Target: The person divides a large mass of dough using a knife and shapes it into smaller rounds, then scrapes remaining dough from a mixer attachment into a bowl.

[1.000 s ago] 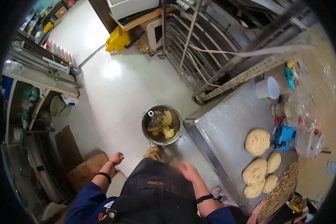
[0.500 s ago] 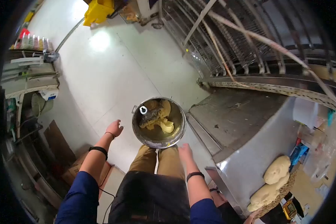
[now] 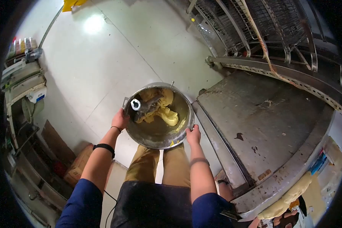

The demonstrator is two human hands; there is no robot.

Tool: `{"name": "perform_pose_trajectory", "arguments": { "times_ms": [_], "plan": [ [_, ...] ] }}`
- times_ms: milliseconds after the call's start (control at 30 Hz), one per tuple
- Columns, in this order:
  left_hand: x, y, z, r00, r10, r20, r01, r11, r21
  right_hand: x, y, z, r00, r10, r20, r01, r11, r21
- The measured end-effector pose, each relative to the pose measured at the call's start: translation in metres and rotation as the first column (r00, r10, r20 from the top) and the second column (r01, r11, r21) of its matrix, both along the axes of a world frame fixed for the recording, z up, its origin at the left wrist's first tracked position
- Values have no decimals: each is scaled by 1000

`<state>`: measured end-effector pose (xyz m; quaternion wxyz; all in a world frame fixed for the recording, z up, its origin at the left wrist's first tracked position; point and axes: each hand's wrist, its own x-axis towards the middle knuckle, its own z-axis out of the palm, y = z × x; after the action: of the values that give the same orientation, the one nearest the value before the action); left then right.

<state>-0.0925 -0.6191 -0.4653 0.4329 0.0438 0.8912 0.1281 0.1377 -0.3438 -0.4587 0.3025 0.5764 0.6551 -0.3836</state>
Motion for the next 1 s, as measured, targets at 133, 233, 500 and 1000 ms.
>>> {"name": "perform_pose_trajectory", "arguments": {
  "times_ms": [133, 233, 500, 1000],
  "plan": [
    [-4, -6, -5, 999, -34, 9, 34, 999, 0, -4, -9, -2, 991, 97, 87, -108, 984, 139],
    [-7, -5, -7, 999, -33, 31, 33, 999, -29, -9, -14, -3, 983, 104, 149, -131, 973, 188],
    [-13, -10, 2, 997, -43, -67, 46, 999, 29, -14, -12, 13, 967, 252, 26, -249, 928, 278],
    [22, -102, 249, 696, 361, -620, 101, 806, 583, 9, 15, 211, 524, 348, -777, -163, 937, 310]
  ]
}}
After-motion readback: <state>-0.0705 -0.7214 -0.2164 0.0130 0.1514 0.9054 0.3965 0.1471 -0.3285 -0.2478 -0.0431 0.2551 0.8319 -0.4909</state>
